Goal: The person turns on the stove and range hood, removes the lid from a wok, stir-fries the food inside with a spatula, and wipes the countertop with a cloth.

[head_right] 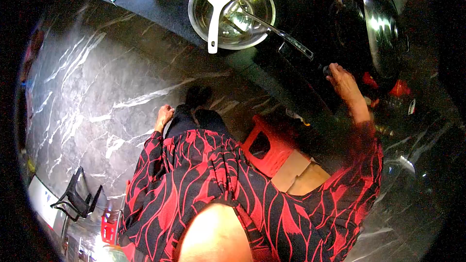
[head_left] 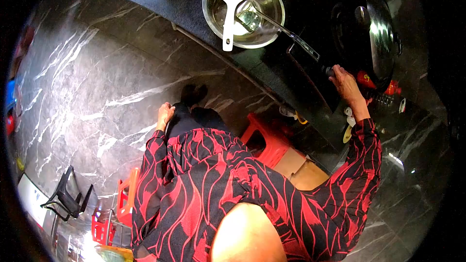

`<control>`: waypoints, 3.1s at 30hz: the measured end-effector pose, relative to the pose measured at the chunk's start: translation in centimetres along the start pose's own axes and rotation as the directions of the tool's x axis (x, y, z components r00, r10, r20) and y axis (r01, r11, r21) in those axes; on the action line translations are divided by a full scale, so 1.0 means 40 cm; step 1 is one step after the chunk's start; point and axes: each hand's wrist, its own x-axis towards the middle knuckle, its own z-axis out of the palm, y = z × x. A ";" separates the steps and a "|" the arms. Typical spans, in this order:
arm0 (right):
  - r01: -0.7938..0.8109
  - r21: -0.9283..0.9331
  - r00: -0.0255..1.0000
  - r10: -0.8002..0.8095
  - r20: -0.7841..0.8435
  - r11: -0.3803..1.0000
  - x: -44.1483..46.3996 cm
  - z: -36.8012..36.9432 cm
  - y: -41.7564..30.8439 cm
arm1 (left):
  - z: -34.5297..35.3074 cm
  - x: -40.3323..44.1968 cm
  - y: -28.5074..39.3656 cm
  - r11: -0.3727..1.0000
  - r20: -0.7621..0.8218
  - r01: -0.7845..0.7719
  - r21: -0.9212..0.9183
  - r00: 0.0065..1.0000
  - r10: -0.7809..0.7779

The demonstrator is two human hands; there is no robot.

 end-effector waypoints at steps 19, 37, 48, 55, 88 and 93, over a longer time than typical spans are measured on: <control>-0.062 -0.015 0.996 0.062 0.056 0.998 0.008 0.009 0.035 | 0.030 -0.009 -0.048 0.995 -0.031 0.012 -0.100 0.999 -0.015; -0.161 -0.351 0.981 0.110 -0.161 0.923 -0.001 0.057 0.000 | 0.007 0.016 -0.069 0.985 -0.192 -0.152 -0.080 0.972 0.134; -0.290 -0.342 0.674 -0.063 -0.736 0.894 -0.057 -0.352 -0.078 | 0.015 0.081 -0.194 0.996 -0.139 -0.087 -0.008 0.987 0.085; -0.592 -0.324 0.469 -0.011 -0.883 0.738 -0.086 -0.674 0.097 | 0.016 0.053 -0.131 0.985 -0.181 -0.106 0.134 0.975 0.130; -0.676 0.167 -0.090 0.144 -0.985 0.717 -0.193 -1.287 0.056 | -0.047 -0.034 -0.012 0.722 -0.195 0.059 -0.690 0.945 -0.263; -0.650 0.190 -0.080 0.182 -0.980 0.736 -0.168 -1.279 0.069 | -0.035 0.012 -0.020 0.561 -0.077 0.088 -0.823 0.962 -0.263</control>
